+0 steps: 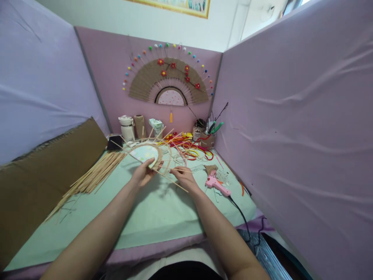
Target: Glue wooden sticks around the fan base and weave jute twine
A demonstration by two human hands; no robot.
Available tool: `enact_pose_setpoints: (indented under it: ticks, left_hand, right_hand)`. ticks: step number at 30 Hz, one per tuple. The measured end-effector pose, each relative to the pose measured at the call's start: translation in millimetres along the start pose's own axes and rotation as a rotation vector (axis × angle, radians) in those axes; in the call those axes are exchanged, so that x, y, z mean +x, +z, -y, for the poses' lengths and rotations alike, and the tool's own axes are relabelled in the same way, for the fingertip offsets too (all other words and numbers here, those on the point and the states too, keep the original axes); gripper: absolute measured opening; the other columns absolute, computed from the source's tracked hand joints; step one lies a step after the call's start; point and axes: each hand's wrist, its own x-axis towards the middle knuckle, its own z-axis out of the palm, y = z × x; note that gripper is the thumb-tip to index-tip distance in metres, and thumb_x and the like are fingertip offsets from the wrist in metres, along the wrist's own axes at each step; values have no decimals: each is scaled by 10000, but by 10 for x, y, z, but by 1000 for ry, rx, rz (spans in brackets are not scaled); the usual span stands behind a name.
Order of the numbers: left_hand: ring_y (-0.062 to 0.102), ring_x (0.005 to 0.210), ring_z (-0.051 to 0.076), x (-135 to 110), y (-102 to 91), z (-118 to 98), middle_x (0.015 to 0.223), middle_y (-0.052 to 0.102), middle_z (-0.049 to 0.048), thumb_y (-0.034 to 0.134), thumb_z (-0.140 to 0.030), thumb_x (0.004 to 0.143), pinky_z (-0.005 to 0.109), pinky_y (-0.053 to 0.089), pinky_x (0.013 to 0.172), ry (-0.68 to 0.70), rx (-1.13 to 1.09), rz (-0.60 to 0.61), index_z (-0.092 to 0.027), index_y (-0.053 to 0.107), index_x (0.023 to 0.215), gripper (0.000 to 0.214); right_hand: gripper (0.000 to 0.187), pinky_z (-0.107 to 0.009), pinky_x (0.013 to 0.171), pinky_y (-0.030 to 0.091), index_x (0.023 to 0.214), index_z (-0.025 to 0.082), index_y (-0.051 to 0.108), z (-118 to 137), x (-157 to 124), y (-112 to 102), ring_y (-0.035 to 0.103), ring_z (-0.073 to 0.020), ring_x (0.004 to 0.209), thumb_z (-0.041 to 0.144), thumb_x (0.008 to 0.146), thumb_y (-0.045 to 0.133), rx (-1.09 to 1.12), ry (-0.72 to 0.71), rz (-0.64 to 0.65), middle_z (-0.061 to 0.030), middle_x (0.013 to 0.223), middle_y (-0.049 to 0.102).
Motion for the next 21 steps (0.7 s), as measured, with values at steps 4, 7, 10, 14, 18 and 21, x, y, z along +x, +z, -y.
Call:
enact_pose_setpoints:
  ticks: [4,7,10,14,18,21]
  left_hand:
    - [696,646,170,-72,57,239,790,716,87,608,-14,769,235,585,601,-45,-9,102,-105,628,999,248]
    - [688,643,157,-94,52,304,781,718,83,589,14,763,233,584,624,-59,-16,131,-100,635,1010,275]
    - [694,678,177,-122,39,314,791,718,100,570,-12,785,301,599,678,-152,-29,150,-95,639,977,221]
    - [695,694,182,-171,58,339,779,709,122,538,-26,809,315,603,689,-244,-86,116,-87,634,861,126]
    - [656,599,124,-167,85,356,681,673,73,508,-10,823,216,582,617,-210,-125,35,-116,595,752,155]
    - [622,560,90,-142,88,362,628,629,30,502,-9,830,159,554,579,-196,-131,18,-142,557,700,194]
  right_hand:
    - [266,-239,565,370,697,158,695,-38,32,-1,460,-122,585,417,720,643,67,-72,-22,10,606,570]
    - [286,-251,578,396,755,154,712,-96,74,-2,488,-137,609,429,699,657,121,-42,-65,-9,648,609]
    - [316,-252,543,391,761,159,716,-128,86,13,483,-140,585,462,686,670,146,-29,-102,-26,645,623]
    - [328,-252,548,397,754,166,713,-119,58,38,497,-143,591,482,671,685,182,-59,-89,-27,641,625]
    - [302,-247,542,373,703,161,698,-95,45,35,479,-131,579,460,702,647,127,-77,-77,-14,623,595]
    - [301,-242,523,356,686,159,683,-82,55,27,457,-125,559,454,716,630,71,-82,-94,-10,612,579]
